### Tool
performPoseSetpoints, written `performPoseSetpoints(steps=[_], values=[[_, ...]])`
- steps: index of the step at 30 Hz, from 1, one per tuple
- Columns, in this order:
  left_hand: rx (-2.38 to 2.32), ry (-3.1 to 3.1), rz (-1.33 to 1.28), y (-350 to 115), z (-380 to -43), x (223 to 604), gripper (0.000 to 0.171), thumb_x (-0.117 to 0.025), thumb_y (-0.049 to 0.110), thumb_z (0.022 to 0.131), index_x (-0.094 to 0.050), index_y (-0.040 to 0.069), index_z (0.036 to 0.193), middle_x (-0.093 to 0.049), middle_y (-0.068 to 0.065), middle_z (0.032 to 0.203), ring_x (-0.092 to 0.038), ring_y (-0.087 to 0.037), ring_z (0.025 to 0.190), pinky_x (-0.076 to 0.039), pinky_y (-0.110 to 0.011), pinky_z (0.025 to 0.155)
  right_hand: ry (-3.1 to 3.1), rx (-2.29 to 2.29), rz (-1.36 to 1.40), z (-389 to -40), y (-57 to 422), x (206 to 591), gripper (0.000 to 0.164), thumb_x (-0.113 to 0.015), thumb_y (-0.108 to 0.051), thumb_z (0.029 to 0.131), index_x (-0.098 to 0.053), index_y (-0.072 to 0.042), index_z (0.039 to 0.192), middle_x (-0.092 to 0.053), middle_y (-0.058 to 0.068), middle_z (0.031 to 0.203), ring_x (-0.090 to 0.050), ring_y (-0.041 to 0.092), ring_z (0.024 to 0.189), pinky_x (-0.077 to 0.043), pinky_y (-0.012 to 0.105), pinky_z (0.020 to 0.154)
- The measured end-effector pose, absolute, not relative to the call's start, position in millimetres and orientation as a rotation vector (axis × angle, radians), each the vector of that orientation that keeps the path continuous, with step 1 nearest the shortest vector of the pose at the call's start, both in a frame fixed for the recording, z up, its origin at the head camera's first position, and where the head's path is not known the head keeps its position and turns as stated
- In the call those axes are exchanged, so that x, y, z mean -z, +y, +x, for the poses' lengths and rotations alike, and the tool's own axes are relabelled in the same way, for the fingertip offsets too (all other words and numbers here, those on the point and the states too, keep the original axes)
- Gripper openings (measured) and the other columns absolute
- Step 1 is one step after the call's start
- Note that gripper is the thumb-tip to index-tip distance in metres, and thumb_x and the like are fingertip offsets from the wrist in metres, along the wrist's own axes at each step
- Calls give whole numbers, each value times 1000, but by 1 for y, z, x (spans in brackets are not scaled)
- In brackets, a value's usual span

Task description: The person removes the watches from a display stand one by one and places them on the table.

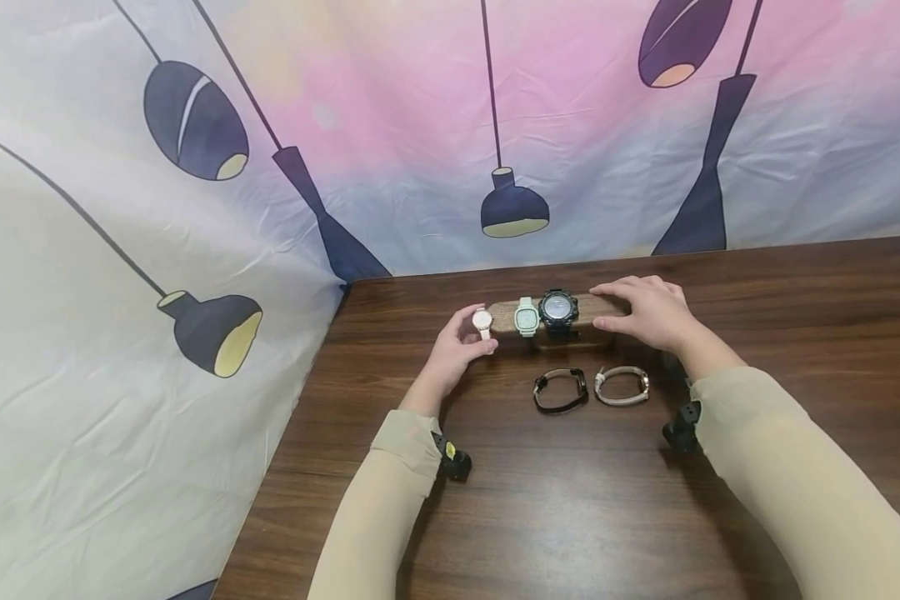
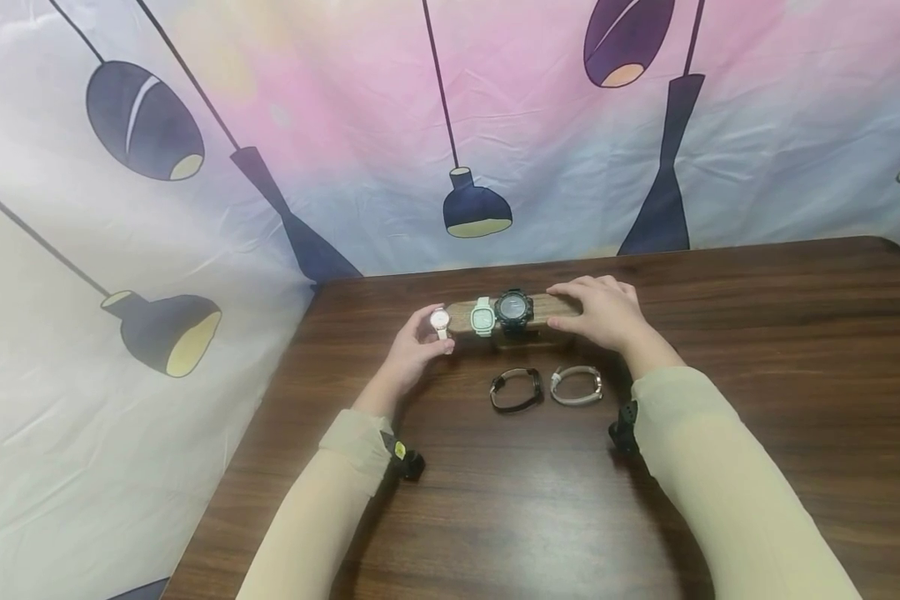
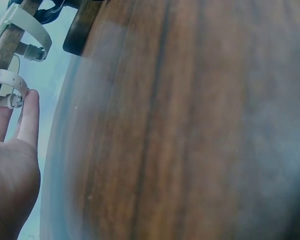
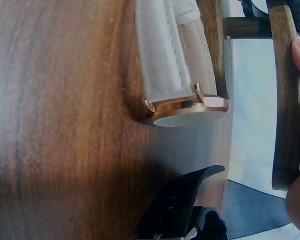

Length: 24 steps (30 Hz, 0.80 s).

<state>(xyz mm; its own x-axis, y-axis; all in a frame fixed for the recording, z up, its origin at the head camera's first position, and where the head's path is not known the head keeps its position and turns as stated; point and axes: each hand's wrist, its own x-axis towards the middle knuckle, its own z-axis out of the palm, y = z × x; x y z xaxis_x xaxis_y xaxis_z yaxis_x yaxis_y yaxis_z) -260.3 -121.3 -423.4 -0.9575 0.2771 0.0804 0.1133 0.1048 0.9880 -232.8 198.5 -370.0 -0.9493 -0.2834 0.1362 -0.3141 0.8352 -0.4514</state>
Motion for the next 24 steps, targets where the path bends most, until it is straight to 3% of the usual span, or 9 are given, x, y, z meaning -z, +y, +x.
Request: performPoseSetpoints(steps=[17,24], values=[[-2056,2056,386,-133,-249,431,63,-63,-12,80,-40,2,137,-50,-18,119,-61,-18,88,-52,-26,74,-2956,-749,475,-233,199,370,61,-61,-54,85,-52,-20,134,-44,15,137,-33,41,122,-15,64,93],[-2018,1987,365,-137,-243,434,61,-61,-11,83,-38,3,137,-50,-16,118,-61,-18,89,-51,-26,76,-2957,-750,471,-232,198,370,60,-62,-51,85,-52,-19,135,-44,16,137,-32,42,122,-15,65,93]])
